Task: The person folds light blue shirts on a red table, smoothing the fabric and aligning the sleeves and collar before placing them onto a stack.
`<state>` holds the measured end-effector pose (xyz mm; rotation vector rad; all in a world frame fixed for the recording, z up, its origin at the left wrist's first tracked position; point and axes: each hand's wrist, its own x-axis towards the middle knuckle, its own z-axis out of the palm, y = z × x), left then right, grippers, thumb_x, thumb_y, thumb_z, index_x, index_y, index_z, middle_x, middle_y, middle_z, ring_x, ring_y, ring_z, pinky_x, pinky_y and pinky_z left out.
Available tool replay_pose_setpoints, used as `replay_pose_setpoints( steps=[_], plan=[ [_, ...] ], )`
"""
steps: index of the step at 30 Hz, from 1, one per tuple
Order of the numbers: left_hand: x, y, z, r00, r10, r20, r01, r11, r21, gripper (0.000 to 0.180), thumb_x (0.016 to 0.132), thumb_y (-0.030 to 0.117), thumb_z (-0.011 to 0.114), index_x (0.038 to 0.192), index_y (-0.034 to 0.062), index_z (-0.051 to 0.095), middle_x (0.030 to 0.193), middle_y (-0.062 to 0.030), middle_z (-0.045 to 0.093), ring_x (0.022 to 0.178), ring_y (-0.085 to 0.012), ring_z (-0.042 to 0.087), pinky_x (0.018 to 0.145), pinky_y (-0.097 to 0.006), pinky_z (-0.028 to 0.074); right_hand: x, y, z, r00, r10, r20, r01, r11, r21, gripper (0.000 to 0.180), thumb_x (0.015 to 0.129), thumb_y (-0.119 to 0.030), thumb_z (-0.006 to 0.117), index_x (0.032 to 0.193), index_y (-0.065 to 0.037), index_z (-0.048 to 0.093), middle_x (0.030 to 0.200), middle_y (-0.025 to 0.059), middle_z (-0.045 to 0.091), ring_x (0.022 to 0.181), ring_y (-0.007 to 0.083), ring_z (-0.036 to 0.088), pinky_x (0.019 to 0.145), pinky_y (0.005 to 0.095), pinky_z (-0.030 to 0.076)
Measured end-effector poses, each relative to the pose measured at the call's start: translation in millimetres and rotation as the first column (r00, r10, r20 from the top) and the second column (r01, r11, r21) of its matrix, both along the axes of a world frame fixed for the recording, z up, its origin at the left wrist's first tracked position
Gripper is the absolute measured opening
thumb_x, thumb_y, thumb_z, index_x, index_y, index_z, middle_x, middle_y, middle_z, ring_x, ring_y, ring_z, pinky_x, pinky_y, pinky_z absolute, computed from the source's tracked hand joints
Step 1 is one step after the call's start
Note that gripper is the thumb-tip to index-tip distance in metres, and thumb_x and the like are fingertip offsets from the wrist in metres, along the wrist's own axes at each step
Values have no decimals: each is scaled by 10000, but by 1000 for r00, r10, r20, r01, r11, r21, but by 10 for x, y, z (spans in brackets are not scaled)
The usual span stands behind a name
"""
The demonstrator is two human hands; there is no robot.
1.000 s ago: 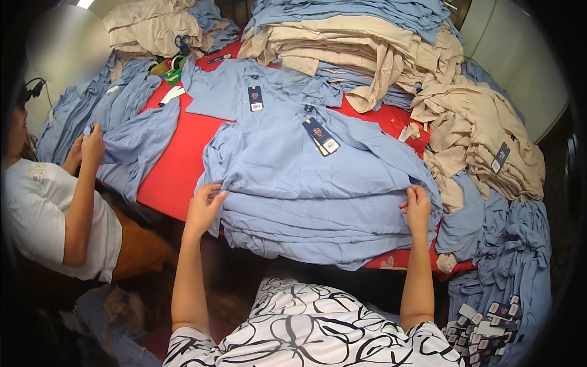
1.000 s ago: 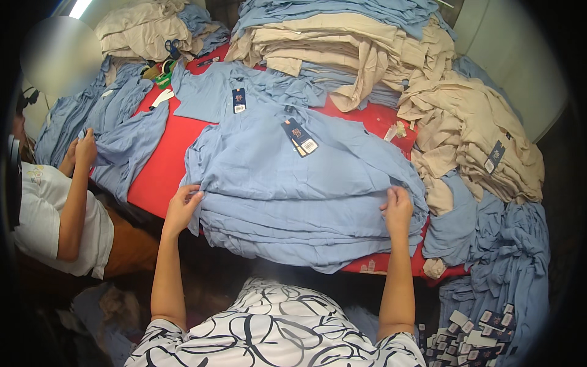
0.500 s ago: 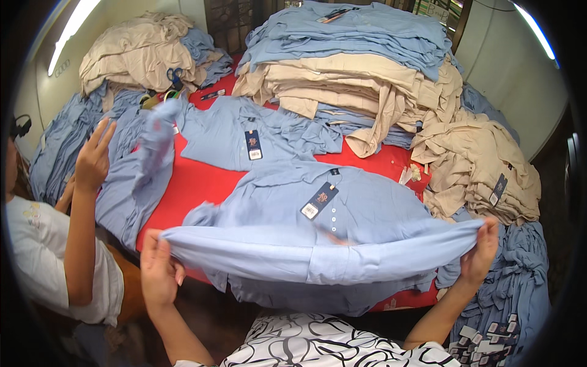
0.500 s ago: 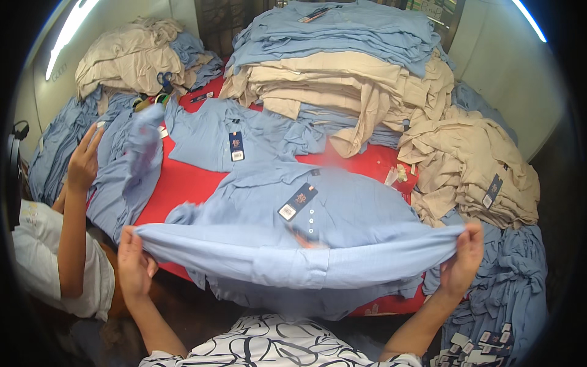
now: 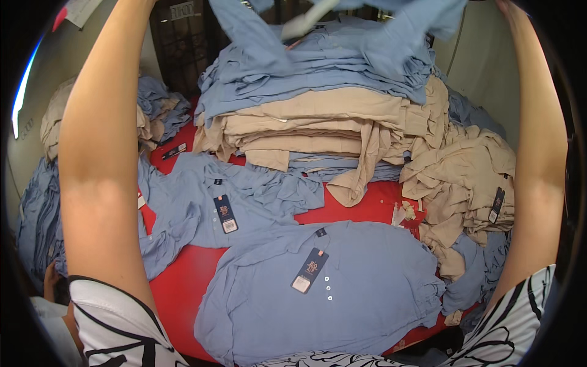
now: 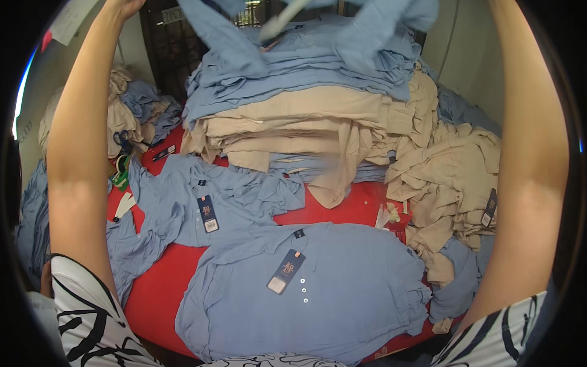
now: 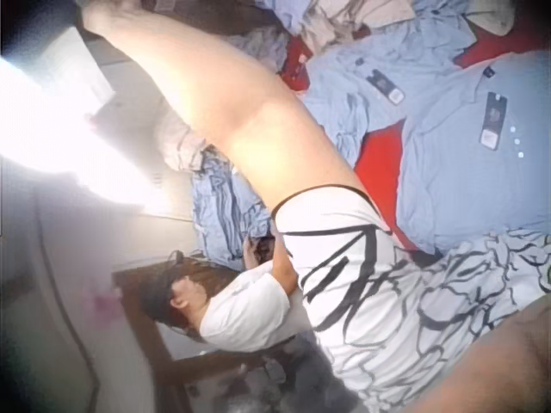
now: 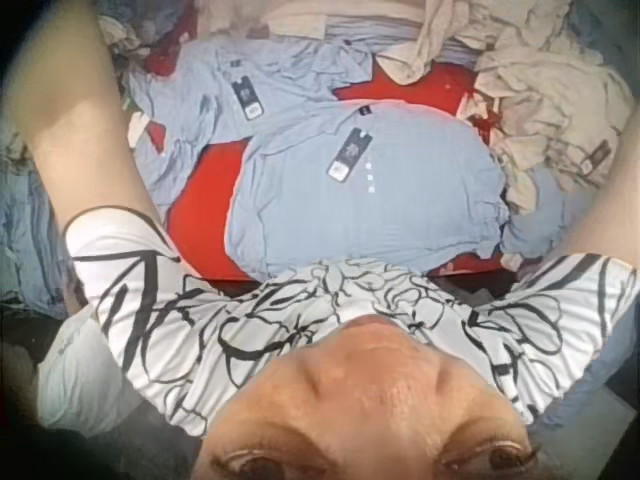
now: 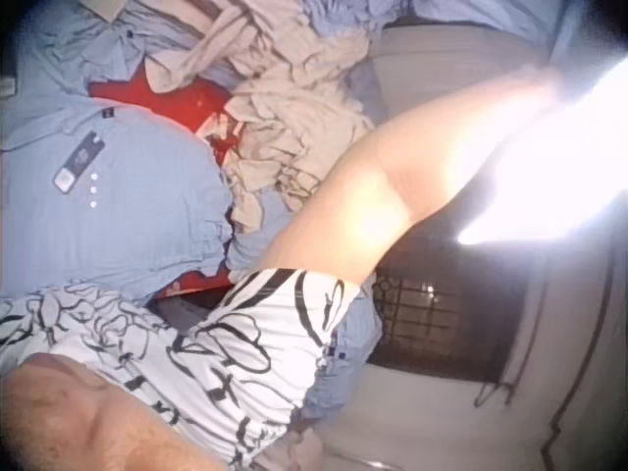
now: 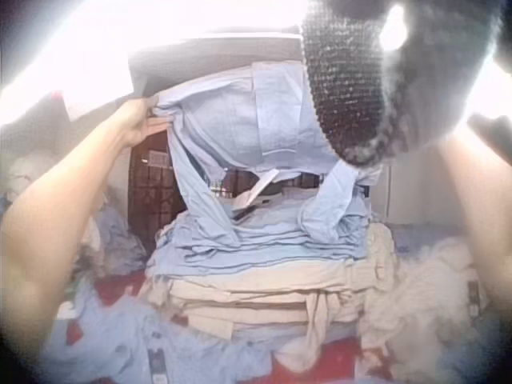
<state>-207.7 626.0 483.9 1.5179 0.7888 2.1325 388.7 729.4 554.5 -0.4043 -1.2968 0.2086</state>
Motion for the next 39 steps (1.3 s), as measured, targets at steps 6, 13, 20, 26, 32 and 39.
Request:
replay_pose_setpoints(
  steps=[6, 13, 20, 26, 32, 39],
  plan=[
    [-15, 1310, -719, 988, 152, -7, -147, 943, -297, 301, 976, 209, 521, 1200, 8, 523, 1115, -146, 585, 916, -265, 642, 795, -370, 582, -345, 1016, -1413, 896, -253, 366, 368, 883, -290, 343, 980, -113, 498, 1227, 125, 500, 1194, 163, 585, 1175, 219, 536, 1058, 384, 399],
    [207, 1448, -3032, 833, 164, -529, -432, 791, -434, 293, 891, 209, 621, 1124, 37, 578, 968, -110, 617, 887, -199, 572, 771, -325, 467, -220, 878, -2974, 726, -306, 615, 565, 775, -281, 333, 977, -150, 511, 1190, 98, 571, 1137, 147, 637, 1131, 185, 570, 1019, 325, 411],
    [850, -1778, -4139, 622, -200, -757, -543, 587, -600, 257, 872, 218, 631, 1045, 28, 625, 864, -142, 661, 804, -235, 658, 720, -357, 492, -793, -1708, -4848, 788, 240, 567, 174, 796, -580, 265, 976, -207, 536, 1109, -2, 640, 998, 63, 690, 936, 161, 618, 856, 309, 473],
    [1054, -2887, -5032, 594, -113, -797, -688, 443, -575, 216, 871, 209, 645, 913, 1, 610, 829, -157, 659, 783, -318, 636, 704, -387, 480, -2106, -3048, -5877, 448, 536, 716, -16, 805, -593, 251, 865, 9, 511, 1052, -20, 676, 1085, 131, 664, 1050, 299, 592, 929, 375, 440],
    [941, -2622, -4880, 784, 109, -612, -614, 289, -735, 258, 939, 265, 578, 1002, 16, 567, 839, -189, 653, 827, -344, 640, 728, -421, 476, -3199, -2753, -5882, 521, 223, 824, 142, 929, -341, 360, 871, -57, 525, 1225, -16, 579, 1319, 164, 530, 1140, 341, 529, 1004, 440, 379],
    [640, -2871, -5230, 775, -189, -603, -509, 381, -772, 437, 847, 366, 704, 1039, -11, 594, 843, -143, 667, 809, -239, 631, 741, -403, 479, -3283, -3068, -6205, 352, 314, 882, 140, 914, -381, 502, 925, -292, 535, 1326, 9, 497, 1429, 189, 434, 1336, 339, 390, 1114, 542, 235]
  ],
)
